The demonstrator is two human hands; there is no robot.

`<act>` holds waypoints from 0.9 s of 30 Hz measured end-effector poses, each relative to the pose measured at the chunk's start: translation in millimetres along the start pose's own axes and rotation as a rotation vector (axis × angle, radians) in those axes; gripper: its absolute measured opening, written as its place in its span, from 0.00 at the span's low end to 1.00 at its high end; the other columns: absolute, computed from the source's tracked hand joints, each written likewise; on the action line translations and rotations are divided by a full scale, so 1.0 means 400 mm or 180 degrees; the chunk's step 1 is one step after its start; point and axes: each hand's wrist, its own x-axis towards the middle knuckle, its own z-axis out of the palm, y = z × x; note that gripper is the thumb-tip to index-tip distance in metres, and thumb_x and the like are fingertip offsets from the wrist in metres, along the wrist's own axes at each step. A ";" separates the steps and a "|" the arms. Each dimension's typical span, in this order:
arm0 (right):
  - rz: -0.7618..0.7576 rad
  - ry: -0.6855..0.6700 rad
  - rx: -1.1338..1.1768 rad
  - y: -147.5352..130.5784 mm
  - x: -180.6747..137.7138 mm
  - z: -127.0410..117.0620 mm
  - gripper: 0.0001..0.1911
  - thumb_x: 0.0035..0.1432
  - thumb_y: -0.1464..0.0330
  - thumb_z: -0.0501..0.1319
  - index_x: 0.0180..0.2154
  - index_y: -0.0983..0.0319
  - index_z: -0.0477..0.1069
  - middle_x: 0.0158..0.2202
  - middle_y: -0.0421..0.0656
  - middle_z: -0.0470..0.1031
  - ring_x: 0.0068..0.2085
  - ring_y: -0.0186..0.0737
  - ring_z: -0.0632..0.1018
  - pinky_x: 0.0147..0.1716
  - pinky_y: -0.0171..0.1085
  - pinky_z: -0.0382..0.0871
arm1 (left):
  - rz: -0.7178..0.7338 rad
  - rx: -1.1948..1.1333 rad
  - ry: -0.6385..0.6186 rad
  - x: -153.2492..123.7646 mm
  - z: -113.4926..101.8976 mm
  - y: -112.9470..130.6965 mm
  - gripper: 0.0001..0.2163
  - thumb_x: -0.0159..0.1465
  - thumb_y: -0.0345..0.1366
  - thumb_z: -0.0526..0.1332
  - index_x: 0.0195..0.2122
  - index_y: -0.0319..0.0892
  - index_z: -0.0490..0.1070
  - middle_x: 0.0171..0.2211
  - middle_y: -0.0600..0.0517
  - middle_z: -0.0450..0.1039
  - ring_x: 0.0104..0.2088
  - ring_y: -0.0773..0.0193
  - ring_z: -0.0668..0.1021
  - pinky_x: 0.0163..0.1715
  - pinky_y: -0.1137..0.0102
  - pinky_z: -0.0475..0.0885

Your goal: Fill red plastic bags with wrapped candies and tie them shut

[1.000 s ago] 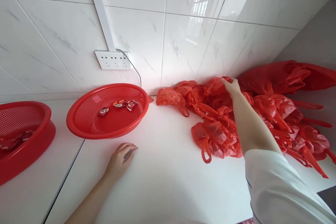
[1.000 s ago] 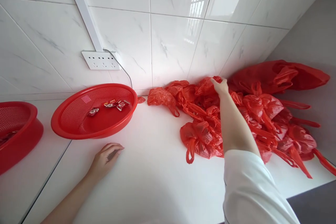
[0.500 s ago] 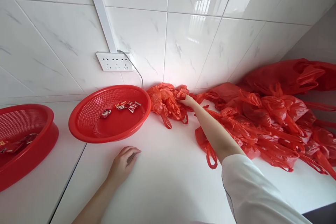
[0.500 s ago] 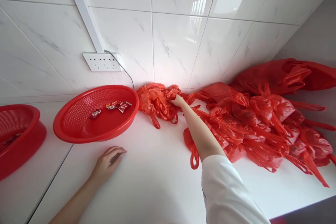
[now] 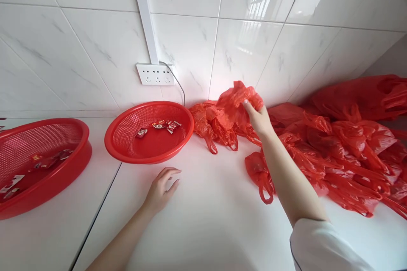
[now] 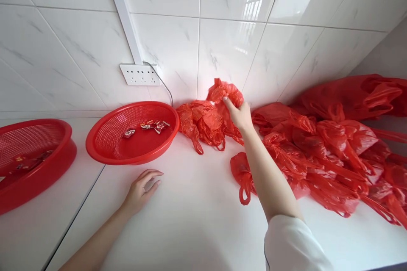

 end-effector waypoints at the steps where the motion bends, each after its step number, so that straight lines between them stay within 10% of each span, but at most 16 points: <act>1: 0.0062 -0.0251 0.0400 -0.021 -0.045 0.013 0.25 0.57 0.49 0.60 0.45 0.62 0.73 0.41 0.48 0.78 0.43 0.48 0.79 0.43 0.45 0.74 | 0.0039 -0.0089 0.0050 0.001 -0.004 0.018 0.11 0.67 0.38 0.56 0.50 0.47 0.70 0.49 0.49 0.70 0.52 0.60 0.73 0.50 0.64 0.72; 8: 0.0541 -0.2386 0.1159 -0.124 -0.330 0.119 0.21 0.59 0.51 0.60 0.39 0.63 0.74 0.34 0.45 0.79 0.37 0.43 0.80 0.39 0.39 0.75 | 0.0363 -0.0722 0.0935 0.011 -0.053 0.214 0.24 0.60 0.36 0.65 0.57 0.47 0.62 0.56 0.46 0.66 0.57 0.54 0.70 0.54 0.59 0.70; 14: 0.0669 -0.3991 0.1984 -0.166 -0.411 0.160 0.23 0.61 0.52 0.59 0.48 0.63 0.72 0.45 0.47 0.77 0.46 0.42 0.78 0.49 0.41 0.72 | 0.0004 -0.2446 -0.0765 0.019 -0.104 0.257 0.33 0.58 0.43 0.68 0.63 0.47 0.58 0.57 0.42 0.68 0.57 0.47 0.71 0.53 0.55 0.70; 18: 0.0926 -0.3942 0.2248 -0.131 -0.394 0.140 0.28 0.53 0.47 0.63 0.43 0.64 0.74 0.37 0.45 0.78 0.37 0.40 0.79 0.41 0.40 0.74 | -0.0273 -0.2879 -0.0954 0.000 -0.152 0.189 0.29 0.55 0.54 0.66 0.55 0.48 0.68 0.46 0.44 0.75 0.45 0.49 0.78 0.44 0.56 0.74; 22: 0.0106 -0.4032 0.1512 -0.125 -0.358 0.082 0.16 0.51 0.57 0.68 0.31 0.65 0.73 0.24 0.39 0.72 0.23 0.31 0.71 0.25 0.32 0.67 | 0.0610 -0.2287 -0.0430 -0.021 -0.249 0.123 0.36 0.52 0.72 0.48 0.32 0.45 0.78 0.31 0.46 0.72 0.33 0.55 0.76 0.35 0.59 0.74; 27: -0.1960 -0.3361 -0.0758 -0.194 -0.396 0.055 0.09 0.55 0.79 0.56 0.27 0.63 0.70 0.24 0.38 0.69 0.26 0.30 0.66 0.26 0.33 0.54 | 0.1038 -0.0503 0.0466 -0.030 -0.349 0.181 0.16 0.68 0.46 0.53 0.36 0.46 0.79 0.42 0.47 0.69 0.46 0.58 0.72 0.50 0.61 0.67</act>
